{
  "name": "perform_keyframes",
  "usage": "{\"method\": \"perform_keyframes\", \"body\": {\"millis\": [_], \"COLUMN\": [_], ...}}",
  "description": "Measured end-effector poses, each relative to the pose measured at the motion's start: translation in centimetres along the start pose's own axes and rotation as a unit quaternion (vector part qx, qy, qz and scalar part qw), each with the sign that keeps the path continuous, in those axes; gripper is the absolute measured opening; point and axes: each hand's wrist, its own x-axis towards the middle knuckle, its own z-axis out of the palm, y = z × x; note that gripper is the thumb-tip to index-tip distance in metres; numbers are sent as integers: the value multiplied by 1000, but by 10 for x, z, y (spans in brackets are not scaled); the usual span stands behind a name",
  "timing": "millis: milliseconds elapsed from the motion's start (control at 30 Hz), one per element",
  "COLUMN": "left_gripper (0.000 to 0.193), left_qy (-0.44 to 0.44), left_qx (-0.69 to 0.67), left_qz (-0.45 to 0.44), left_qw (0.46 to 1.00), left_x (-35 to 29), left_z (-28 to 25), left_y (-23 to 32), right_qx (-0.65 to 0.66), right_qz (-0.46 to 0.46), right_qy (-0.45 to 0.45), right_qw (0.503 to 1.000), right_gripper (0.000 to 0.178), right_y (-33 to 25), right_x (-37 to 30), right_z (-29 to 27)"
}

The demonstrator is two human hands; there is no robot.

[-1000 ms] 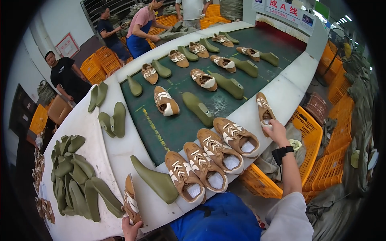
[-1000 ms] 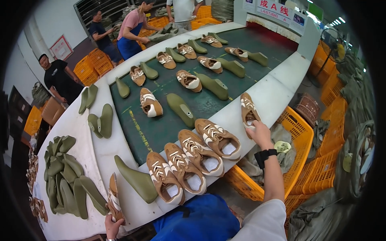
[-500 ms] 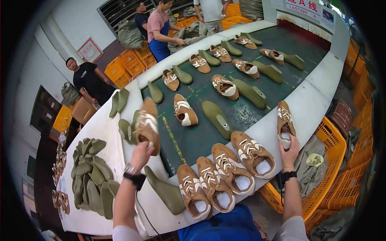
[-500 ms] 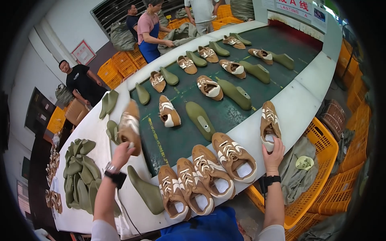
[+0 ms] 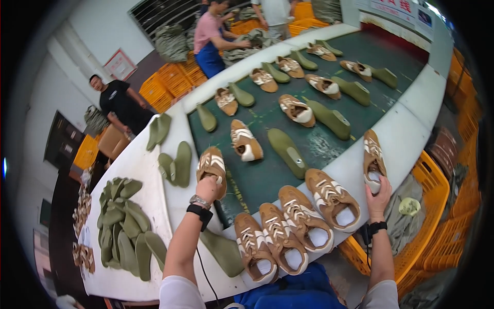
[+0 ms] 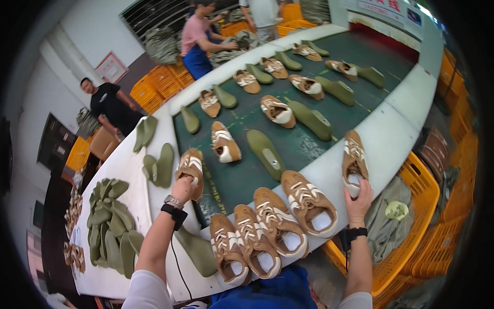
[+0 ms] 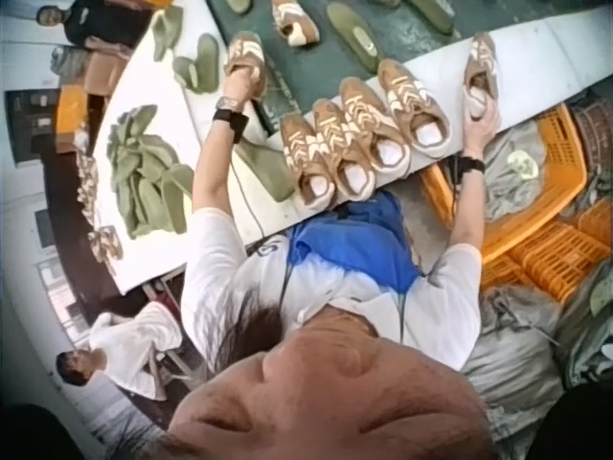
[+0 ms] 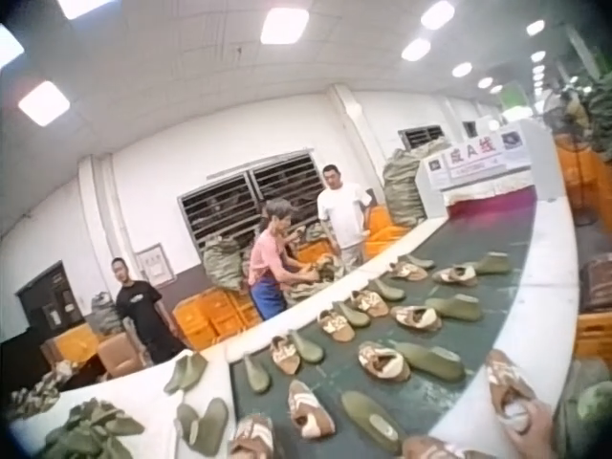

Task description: Insert shoe lasts into finished shoe uppers on a manufacturing line.

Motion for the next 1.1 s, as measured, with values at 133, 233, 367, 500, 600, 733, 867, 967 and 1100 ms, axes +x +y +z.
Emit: {"method": "perform_keyframes", "body": {"millis": [133,233,367,500,600,733,867,967,1100], "left_gripper": [23,22,28,32,32,33,62,82,81], "left_qy": [81,63,-31,-142,-72,-8,-29,-115,-75], "left_qx": [6,36,1,-47,4,16,2,39,-21], "left_qz": [-32,-90,-114,-55,-206,-174,-241,-283,-241], "left_qw": [996,993,993,987,976,985,970,951,967], "left_x": [-69,-128,-200,-212,-155,-41,42,63,71], "left_z": [-70,-68,-27,-4,-32,-22,4,17,25], "left_y": [-52,-116,-180,-201,-190,-207,-210,-199,-176], "right_qx": [-8,18,6,-8,-8,-6,5,20,4], "right_qz": [7,41,26,36,41,52,62,63,71], "right_qy": [-5,-48,-40,-32,-32,-41,-37,-37,-40], "right_qw": [1000,998,999,999,999,998,997,997,997], "right_gripper": [55,54,53,53,54,55,56,56,58], "right_y": [3,11,6,1,-7,-1,5,8,-7], "right_x": [-4,-8,-13,-16,-15,-18,-24,-28,-20], "right_z": [4,1,2,11,12,12,12,12,5]}}
